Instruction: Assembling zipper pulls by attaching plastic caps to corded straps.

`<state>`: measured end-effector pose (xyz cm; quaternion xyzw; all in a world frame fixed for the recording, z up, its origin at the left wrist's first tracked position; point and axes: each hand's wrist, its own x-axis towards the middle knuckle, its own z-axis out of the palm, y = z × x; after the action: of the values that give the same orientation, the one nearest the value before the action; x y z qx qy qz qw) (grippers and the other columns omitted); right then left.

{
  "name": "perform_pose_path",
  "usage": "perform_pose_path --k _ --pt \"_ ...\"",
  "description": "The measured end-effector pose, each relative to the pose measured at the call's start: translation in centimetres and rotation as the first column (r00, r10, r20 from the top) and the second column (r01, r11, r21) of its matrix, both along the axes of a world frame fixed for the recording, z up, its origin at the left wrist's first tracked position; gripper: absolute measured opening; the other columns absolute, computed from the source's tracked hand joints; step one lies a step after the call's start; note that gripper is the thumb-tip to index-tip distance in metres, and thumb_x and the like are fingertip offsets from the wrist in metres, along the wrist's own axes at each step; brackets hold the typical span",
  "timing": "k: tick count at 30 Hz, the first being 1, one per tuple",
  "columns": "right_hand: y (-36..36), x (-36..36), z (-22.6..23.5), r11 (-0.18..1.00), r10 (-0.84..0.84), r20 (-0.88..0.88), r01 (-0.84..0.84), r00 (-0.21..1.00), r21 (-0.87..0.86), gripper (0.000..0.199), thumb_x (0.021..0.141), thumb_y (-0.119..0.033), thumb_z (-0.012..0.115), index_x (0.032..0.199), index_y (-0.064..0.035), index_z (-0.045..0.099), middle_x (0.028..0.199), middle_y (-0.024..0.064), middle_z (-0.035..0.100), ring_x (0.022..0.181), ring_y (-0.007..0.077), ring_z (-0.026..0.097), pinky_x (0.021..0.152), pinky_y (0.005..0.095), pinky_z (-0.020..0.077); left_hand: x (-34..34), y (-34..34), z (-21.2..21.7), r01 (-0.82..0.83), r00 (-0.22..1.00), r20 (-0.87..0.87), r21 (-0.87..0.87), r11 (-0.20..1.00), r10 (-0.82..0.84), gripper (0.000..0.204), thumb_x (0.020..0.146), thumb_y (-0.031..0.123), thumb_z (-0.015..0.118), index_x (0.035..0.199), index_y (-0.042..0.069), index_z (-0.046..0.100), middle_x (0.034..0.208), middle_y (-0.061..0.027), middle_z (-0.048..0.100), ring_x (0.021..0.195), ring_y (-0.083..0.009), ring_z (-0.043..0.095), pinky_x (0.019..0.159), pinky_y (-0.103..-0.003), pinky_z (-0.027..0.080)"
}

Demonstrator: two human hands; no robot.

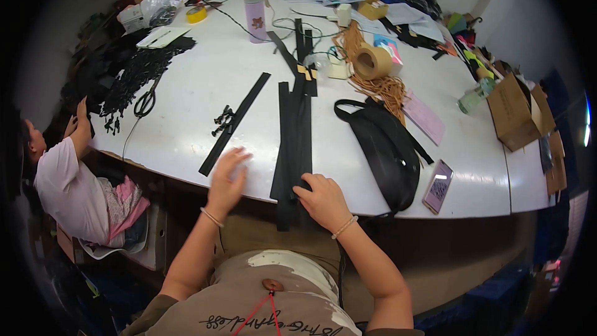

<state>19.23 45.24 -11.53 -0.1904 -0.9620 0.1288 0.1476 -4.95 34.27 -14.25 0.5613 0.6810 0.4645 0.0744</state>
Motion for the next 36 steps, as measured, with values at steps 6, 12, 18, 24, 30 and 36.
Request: perform_pose_path --k 6,12,18,24,30,36 --pt "1.3 -2.6 5.8 0.931 -0.155 -0.599 -0.087 0.786 -0.355 0.018 0.077 0.001 0.066 0.094 -0.0025 0.066 0.088 0.0105 0.065 0.080 0.0212 0.065 0.068 0.0303 0.0510 3.8 2.4 5.3 0.193 0.977 0.093 0.010 0.981 -0.193 0.057 0.078 0.010 0.070 0.132 0.013 0.051 0.142 -0.0118 0.042 0.136 -0.0343 0.030 0.109 -0.042 0.027" --pt "3.6 -4.2 13.1 0.461 -0.503 -0.672 -0.489 0.543 -0.741 0.011 0.092 -0.003 0.051 0.084 0.0028 0.053 0.073 0.0117 0.064 0.057 0.0164 0.063 0.053 0.0276 0.0528 2.6 5.5 9.2 0.357 0.932 0.025 0.130 0.925 -0.363 0.020 0.084 0.003 0.063 0.104 0.003 0.065 0.108 -0.0068 0.065 0.102 -0.0245 0.061 0.093 -0.037 0.042" --pt "5.1 -4.0 11.3 0.283 -0.564 -0.457 -0.359 0.688 -0.890 0.015 0.091 -0.007 0.055 0.077 -0.0018 0.053 0.060 0.0104 0.061 0.042 0.0121 0.054 0.038 0.0225 0.0417 3.2 1.7 13.8 0.845 0.248 0.937 -0.084 0.528 -0.248 0.034 0.100 0.020 0.042 0.129 0.002 0.048 0.102 -0.0078 0.064 0.085 -0.0109 0.063 0.071 -0.026 0.054" --pt "3.2 -4.2 3.9 0.111 -0.424 -0.154 -0.118 0.892 -0.987 0.016 0.091 -0.009 0.058 0.077 -0.0020 0.057 0.066 0.0062 0.062 0.044 0.0062 0.050 0.038 0.0181 0.0360 3.6 1.5 4.8 0.572 -0.201 0.976 0.181 0.800 -0.078 0.037 0.101 0.025 0.040 0.127 0.000 0.046 0.116 -0.0145 0.060 0.091 -0.0192 0.065 0.076 -0.033 0.057" --pt "3.3 -3.5 1.4 0.091 -0.338 -0.273 -0.258 0.901 -0.962 0.011 0.094 -0.011 0.056 0.091 -0.0020 0.061 0.072 0.0007 0.059 0.052 0.0040 0.051 0.045 0.0161 0.0370 6.0 1.8 2.5 0.418 -0.345 0.938 0.127 0.900 0.028 0.031 0.095 0.022 0.056 0.118 0.001 0.054 0.094 -0.0055 0.062 0.062 -0.0087 0.054 0.057 -0.021 0.046" --pt "1.3 -3.4 2.4 0.028 -0.524 -0.234 -0.258 0.819 -0.966 0.021 0.096 -0.013 0.053 0.107 0.0029 0.060 0.078 0.0046 0.063 0.059 0.0099 0.061 0.052 0.0202 0.0470 7.2 1.4 3.0 0.153 0.420 0.907 -0.057 0.987 -0.013 0.020 0.089 0.007 0.063 0.106 -0.003 0.060 0.083 -0.0012 0.060 0.071 -0.0053 0.057 0.059 -0.021 0.054"
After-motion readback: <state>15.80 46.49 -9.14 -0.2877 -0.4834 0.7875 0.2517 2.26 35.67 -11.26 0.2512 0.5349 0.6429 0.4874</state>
